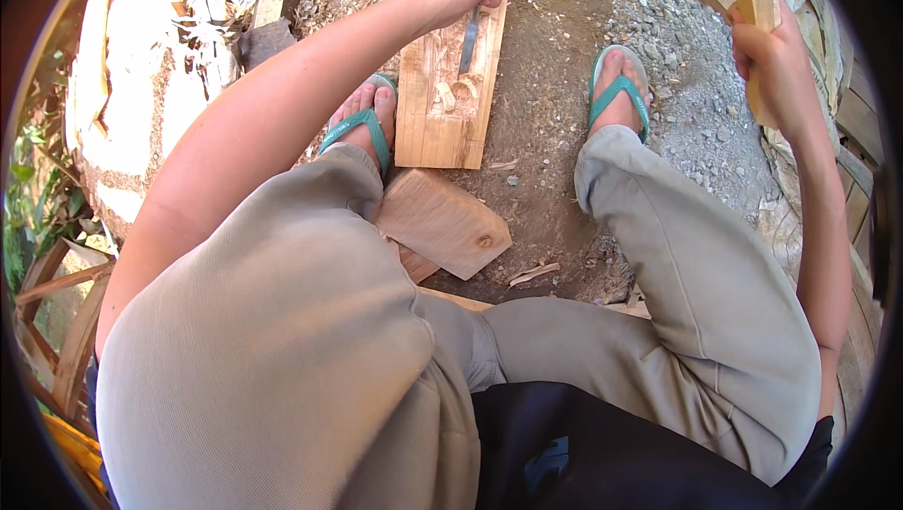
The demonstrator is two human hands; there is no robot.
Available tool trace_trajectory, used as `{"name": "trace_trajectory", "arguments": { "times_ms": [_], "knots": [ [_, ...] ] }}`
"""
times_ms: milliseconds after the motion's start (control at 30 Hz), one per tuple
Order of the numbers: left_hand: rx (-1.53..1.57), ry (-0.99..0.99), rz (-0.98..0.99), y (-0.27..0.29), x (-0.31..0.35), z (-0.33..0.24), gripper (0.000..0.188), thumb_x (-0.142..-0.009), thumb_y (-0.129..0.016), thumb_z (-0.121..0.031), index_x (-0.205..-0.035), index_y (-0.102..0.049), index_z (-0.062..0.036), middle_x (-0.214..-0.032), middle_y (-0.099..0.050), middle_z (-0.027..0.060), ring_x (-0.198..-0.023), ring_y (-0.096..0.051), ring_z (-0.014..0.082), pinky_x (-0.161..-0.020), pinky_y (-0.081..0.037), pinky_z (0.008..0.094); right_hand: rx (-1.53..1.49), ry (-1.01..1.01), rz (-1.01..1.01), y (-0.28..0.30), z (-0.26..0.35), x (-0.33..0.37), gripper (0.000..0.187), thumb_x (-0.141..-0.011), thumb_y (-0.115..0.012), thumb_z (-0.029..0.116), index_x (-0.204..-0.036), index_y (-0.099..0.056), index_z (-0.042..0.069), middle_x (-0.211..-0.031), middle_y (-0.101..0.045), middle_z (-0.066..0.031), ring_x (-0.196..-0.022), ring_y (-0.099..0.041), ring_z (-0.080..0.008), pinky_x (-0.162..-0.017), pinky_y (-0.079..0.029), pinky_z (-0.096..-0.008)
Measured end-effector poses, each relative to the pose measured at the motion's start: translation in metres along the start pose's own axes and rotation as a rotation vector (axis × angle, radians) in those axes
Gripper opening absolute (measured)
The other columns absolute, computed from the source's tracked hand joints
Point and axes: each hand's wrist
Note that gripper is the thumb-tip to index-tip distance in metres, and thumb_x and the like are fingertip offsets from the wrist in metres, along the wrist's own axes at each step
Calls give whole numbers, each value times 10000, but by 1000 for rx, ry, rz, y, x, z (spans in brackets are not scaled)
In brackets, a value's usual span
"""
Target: The person carves a hollow into a block of wood using a chisel and a wooden mallet.
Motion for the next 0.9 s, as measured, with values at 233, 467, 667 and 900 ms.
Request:
{"name": "trace_trajectory", "arguments": {
  "times_ms": [233,467,667,900],
  "knots": [
    [49,-2,11,10,0,7,188,-926,-552,-194,-760,-486,-135,-567,-414,-40,-442,-377,91,-413,-317,287,189,136,157,-12,-16,17,529,-692,-531,7,-1220,-516,42,-871,-490,-29,-727,-491,-137,-609,-416,-280],
    [-36,-10,16,1,5,7,225,-922,-542,-168,-712,-467,-141,-557,-407,-33,-430,-373,92,-411,-297,289,174,134,211,-31,-27,34,489,-684,-534,-2,-1171,-521,33,-867,-483,-66,-743,-491,-214,-677,-428,-323],
    [-32,74,155,2,3,0,249,-936,-554,-162,-710,-467,-105,-575,-433,-21,-465,-421,107,-439,-327,305,-30,-6,17,-3,-18,26,575,-696,-541,0,-1270,-531,30,-847,-506,-25,-716,-485,-141,-637,-413,-266],
    [-34,21,200,0,8,0,294,-959,-581,-144,-736,-392,-118,-577,-366,-34,-462,-333,84,-450,-284,291,150,74,129,-15,-20,35,412,-709,-562,27,-1120,-541,17,-889,-547,-78,-783,-541,-200,-687,-445,-325]
  ]
}}
Point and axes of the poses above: each hand's wrist, its own x-axis away from the middle knuckle, its own y-axis out of the back of the hand, z = x × y
